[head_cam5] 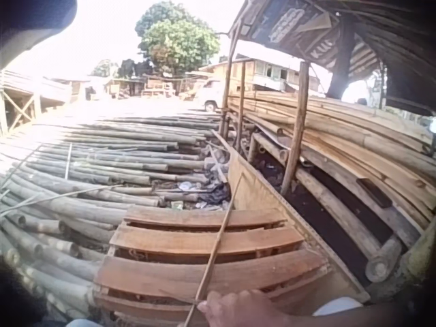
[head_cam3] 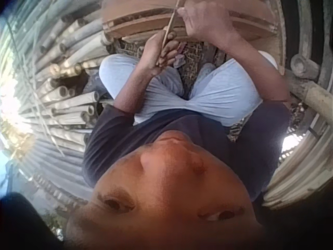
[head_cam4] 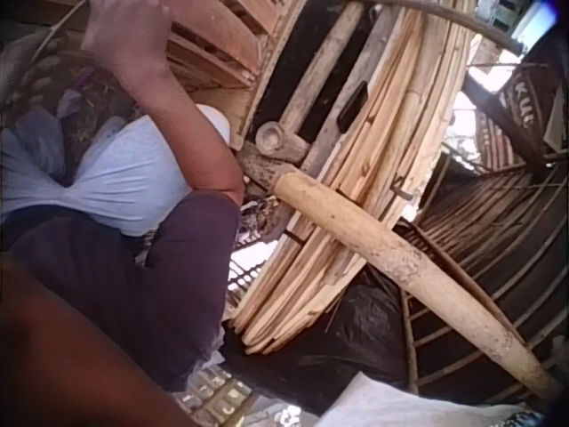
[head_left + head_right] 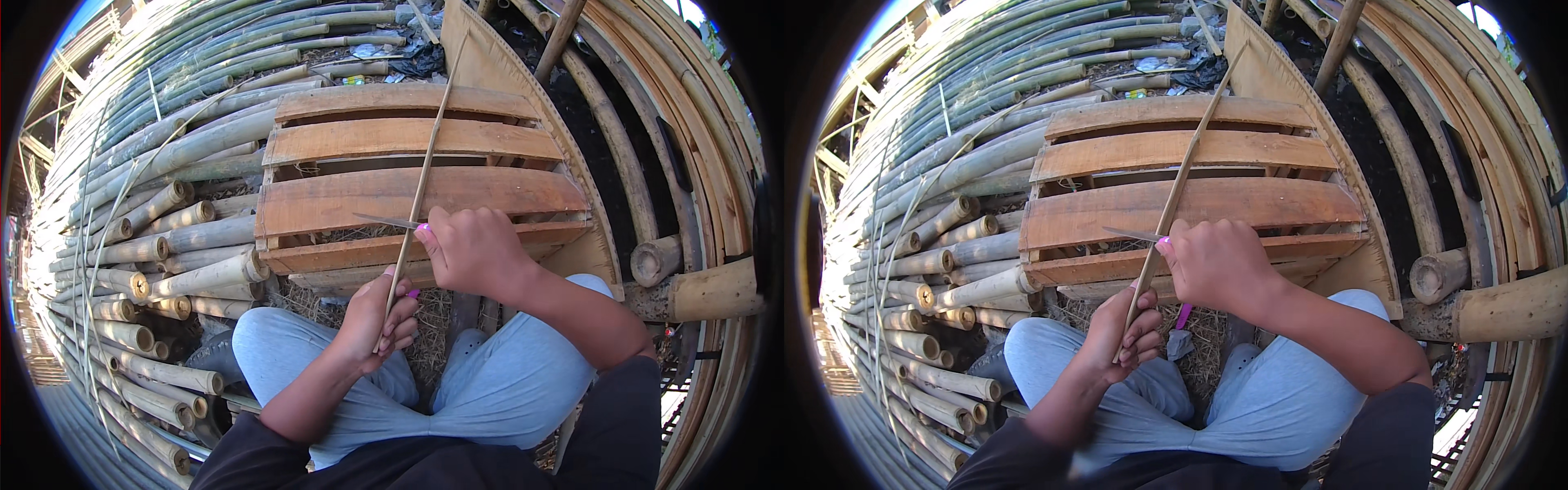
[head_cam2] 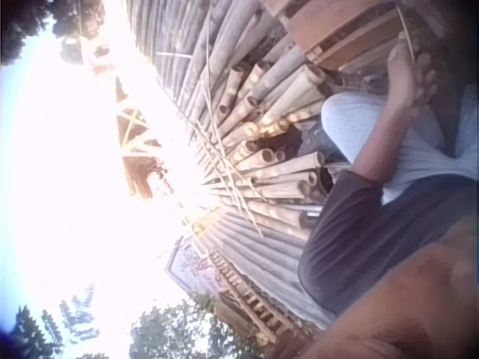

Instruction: Smoothing a thin strip of bamboo using a small knife.

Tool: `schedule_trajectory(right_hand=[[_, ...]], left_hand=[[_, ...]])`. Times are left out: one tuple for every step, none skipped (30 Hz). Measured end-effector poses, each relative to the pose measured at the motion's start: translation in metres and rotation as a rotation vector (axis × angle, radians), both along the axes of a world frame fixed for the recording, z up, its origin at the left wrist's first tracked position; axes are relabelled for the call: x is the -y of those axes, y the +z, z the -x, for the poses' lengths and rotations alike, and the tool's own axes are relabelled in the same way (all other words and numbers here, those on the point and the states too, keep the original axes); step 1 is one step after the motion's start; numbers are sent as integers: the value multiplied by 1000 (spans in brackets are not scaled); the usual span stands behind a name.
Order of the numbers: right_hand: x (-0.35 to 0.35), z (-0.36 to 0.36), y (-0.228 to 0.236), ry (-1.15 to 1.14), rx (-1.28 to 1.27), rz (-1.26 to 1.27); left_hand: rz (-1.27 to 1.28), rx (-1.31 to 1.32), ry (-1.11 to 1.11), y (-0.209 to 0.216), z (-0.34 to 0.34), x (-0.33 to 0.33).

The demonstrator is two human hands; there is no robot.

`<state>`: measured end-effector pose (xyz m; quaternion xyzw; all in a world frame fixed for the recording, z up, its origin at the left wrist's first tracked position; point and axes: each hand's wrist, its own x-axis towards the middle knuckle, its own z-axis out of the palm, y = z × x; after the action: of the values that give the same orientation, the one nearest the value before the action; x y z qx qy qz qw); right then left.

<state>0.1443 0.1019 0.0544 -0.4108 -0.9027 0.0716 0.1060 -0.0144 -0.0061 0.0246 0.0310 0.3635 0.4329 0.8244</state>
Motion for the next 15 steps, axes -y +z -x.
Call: schedule_trajectory(right_hand=[[7,0,2,37,-24,44],[10,-1,2,74,-48,89],[5,-3,-1,74,-46,96],[-6,-7,-6,47,-44,37],[-17,-9,-9,24,-45,-23],[-26,-12,-10,-3,-43,-23],[-28,-12,-13,-6,-40,-21],[-29,-12,-16,-10,-64,-40],[-28,-12,-17,-15,-88,-60],[-23,-7,-12,-8,-92,-59],[-11,-4,-3,10,-74,2],[-3,-2,1,29,-55,63],[2,-3,-1,31,-55,67],[5,-5,-3,52,-77,56],[6,-6,-6,73,-99,45]], left_hand=[[-6,-3,-4,0,0,0],[-12,-7,-7,1,0,1],[-5,-5,-7,1,0,1],[-14,6,-14,2,-2,-1],[-21,13,-17,3,-2,-1],[-16,13,-21,2,-1,-1],[-19,30,-16,0,-1,-2],[-22,47,-11,-1,-2,-3],[-22,50,-15,-2,-3,-3],[-19,38,-5,-3,-1,-2],[-17,29,0,-4,1,-2],[-16,28,3,-5,3,-3],[-12,32,0,-3,3,-1],[-6,36,-3,-3,3,0],[-1,36,1,-2,3,0]])
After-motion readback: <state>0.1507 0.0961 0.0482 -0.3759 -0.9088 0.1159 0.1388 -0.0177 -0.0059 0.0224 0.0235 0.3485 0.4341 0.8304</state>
